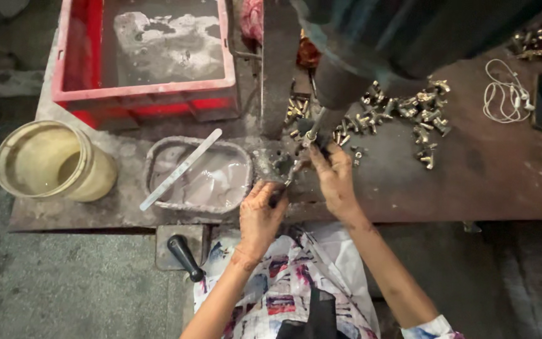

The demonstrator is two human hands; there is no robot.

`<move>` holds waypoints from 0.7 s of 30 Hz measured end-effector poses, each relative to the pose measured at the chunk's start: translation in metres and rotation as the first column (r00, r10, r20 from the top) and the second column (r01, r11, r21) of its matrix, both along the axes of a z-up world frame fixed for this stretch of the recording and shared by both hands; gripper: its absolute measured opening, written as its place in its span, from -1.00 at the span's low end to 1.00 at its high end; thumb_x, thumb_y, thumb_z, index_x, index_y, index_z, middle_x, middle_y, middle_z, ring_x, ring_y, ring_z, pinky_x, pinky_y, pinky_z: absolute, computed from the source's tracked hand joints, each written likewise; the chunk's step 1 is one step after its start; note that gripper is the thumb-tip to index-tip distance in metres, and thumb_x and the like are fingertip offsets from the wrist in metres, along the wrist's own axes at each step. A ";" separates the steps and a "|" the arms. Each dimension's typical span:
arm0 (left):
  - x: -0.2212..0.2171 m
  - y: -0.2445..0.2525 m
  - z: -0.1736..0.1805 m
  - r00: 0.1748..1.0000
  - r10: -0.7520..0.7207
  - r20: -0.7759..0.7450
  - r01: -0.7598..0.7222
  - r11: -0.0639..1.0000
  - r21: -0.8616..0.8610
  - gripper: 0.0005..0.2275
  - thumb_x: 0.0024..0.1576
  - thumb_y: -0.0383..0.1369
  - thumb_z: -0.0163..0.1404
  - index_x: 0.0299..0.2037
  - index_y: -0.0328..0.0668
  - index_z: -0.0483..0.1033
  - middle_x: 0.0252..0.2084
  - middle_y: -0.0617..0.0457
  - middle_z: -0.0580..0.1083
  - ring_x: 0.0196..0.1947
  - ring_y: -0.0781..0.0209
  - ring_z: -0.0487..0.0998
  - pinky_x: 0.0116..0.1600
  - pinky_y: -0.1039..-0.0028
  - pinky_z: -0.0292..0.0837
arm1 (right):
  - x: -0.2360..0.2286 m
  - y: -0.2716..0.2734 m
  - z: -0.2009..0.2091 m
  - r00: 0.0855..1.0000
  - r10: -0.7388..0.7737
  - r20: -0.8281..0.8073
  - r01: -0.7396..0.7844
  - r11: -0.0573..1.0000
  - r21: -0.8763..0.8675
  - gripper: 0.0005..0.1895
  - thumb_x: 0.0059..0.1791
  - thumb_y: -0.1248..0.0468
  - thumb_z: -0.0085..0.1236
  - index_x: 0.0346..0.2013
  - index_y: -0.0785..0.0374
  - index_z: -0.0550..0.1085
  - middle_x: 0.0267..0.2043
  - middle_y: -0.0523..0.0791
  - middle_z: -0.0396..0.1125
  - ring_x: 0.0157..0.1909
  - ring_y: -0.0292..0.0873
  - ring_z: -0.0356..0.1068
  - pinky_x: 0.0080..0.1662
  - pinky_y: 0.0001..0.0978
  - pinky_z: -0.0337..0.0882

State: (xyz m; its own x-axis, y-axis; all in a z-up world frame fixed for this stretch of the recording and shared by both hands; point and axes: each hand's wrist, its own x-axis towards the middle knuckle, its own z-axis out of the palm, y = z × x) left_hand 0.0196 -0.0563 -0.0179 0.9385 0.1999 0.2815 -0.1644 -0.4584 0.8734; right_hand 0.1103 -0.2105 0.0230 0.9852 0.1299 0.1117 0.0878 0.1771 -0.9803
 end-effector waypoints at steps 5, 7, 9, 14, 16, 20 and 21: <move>0.010 -0.006 -0.018 0.999 -0.013 0.046 0.008 0.993 0.116 -0.81 0.09 -0.48 0.12 -0.10 -0.25 0.51 -0.13 -0.14 0.52 -0.17 -0.16 0.59 -0.11 0.21 0.49 | 0.003 -0.004 -0.009 0.999 -0.022 0.029 0.025 0.990 -0.138 -0.75 0.16 0.21 0.12 -0.06 0.38 0.55 -0.19 -0.16 0.47 -0.20 -0.36 0.38 -0.12 -0.49 0.39; 0.017 -0.005 -0.017 0.987 0.001 0.159 -0.043 0.966 0.257 -0.71 0.06 -0.46 0.13 -0.01 -0.32 0.47 -0.07 -0.26 0.48 -0.16 -0.27 0.55 -0.12 0.15 0.47 | 0.006 -0.004 -0.009 0.995 -0.074 0.060 0.087 0.963 -0.255 -0.74 0.22 0.22 0.13 -0.08 0.43 0.58 -0.26 -0.14 0.39 -0.28 -0.34 0.23 -0.22 -0.47 0.23; 0.016 -0.003 -0.012 1.000 -0.015 -0.003 0.015 0.966 0.258 -0.73 0.11 -0.47 0.10 0.01 -0.29 0.46 -0.06 -0.21 0.48 -0.19 -0.25 0.55 -0.15 0.12 0.47 | 0.005 -0.003 -0.009 0.999 -0.053 -0.006 0.052 0.988 -0.145 -0.76 0.13 0.22 0.12 -0.07 0.37 0.55 -0.20 -0.19 0.47 -0.21 -0.37 0.37 -0.13 -0.50 0.38; 0.028 0.002 0.013 0.996 -0.017 0.086 -0.013 0.942 0.334 -0.64 0.04 -0.50 0.07 0.07 -0.31 0.44 0.00 -0.16 0.45 -0.04 -0.20 0.50 -0.08 0.13 0.48 | 0.005 -0.003 -0.005 0.997 -0.004 0.076 0.012 0.994 -0.111 -0.76 0.13 0.23 0.10 -0.04 0.36 0.52 -0.21 -0.21 0.44 -0.21 -0.38 0.36 -0.14 -0.51 0.40; 0.041 0.005 0.022 0.997 -0.014 0.071 -0.017 0.912 0.410 -0.66 0.05 -0.51 0.07 0.06 -0.27 0.47 0.01 -0.09 0.47 0.05 -0.15 0.47 -0.05 0.17 0.49 | 0.005 -0.001 -0.002 0.998 -0.049 0.037 0.053 0.993 -0.110 -0.77 0.14 0.25 0.11 -0.08 0.39 0.53 -0.23 -0.19 0.44 -0.22 -0.36 0.38 -0.13 -0.48 0.43; 0.064 0.008 0.033 1.000 0.004 -0.027 0.013 0.806 0.592 -0.66 -0.10 -0.53 0.10 -0.07 -0.24 0.53 -0.11 -0.06 0.49 0.06 -0.19 0.44 -0.05 0.21 0.49 | 0.001 0.001 -0.001 1.000 0.011 0.005 -0.010 0.998 -0.065 -0.79 0.12 0.24 0.06 -0.11 0.35 0.51 -0.25 -0.17 0.48 -0.24 -0.34 0.45 -0.14 -0.49 0.48; 0.067 0.009 0.035 1.000 -0.002 -0.014 0.010 0.802 0.597 -0.71 -0.08 -0.52 0.12 -0.11 -0.21 0.55 -0.13 -0.03 0.50 0.04 -0.16 0.47 -0.04 0.24 0.50 | 0.002 0.001 0.001 1.000 0.023 -0.006 -0.023 1.000 -0.001 -0.80 0.12 0.24 0.06 -0.10 0.33 0.50 -0.26 -0.18 0.47 -0.25 -0.34 0.45 -0.15 -0.48 0.49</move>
